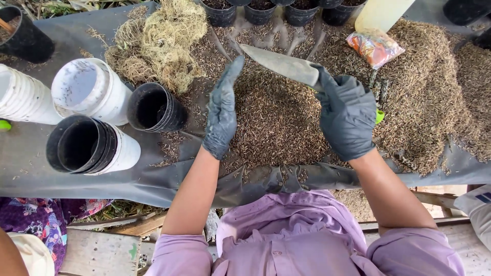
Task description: Mixing soil or potting medium on a table using a hand trowel
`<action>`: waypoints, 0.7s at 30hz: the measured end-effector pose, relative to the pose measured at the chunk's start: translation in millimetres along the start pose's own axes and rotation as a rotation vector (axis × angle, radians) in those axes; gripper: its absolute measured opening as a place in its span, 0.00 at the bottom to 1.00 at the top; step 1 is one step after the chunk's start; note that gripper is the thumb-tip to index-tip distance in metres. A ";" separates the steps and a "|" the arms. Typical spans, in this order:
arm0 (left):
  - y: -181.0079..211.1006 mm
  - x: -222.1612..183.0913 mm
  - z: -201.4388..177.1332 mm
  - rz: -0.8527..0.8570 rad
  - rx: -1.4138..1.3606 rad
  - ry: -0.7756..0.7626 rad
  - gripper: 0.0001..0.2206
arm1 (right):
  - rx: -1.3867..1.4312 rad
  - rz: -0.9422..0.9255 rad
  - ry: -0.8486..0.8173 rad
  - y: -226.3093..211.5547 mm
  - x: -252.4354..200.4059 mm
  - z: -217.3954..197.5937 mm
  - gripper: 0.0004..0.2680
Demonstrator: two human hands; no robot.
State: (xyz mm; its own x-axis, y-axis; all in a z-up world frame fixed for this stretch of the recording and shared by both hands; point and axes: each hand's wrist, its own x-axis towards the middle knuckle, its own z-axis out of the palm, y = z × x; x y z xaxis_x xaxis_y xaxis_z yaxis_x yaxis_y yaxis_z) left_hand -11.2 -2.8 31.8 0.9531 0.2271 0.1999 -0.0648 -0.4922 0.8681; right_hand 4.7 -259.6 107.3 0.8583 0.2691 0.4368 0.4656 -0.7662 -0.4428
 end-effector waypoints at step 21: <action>24.8 -2.2 -5.0 0.224 -0.118 0.174 0.25 | -0.360 0.146 0.210 83.2 -26.6 55.3 0.11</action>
State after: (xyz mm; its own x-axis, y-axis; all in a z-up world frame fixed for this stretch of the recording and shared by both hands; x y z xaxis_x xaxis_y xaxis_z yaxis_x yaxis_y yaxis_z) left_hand -16.3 -11.3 55.1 0.8471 0.2693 0.4580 -0.3111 -0.4475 0.8385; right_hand 32.5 -298.2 15.6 0.8298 0.0468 0.5561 0.2056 -0.9520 -0.2266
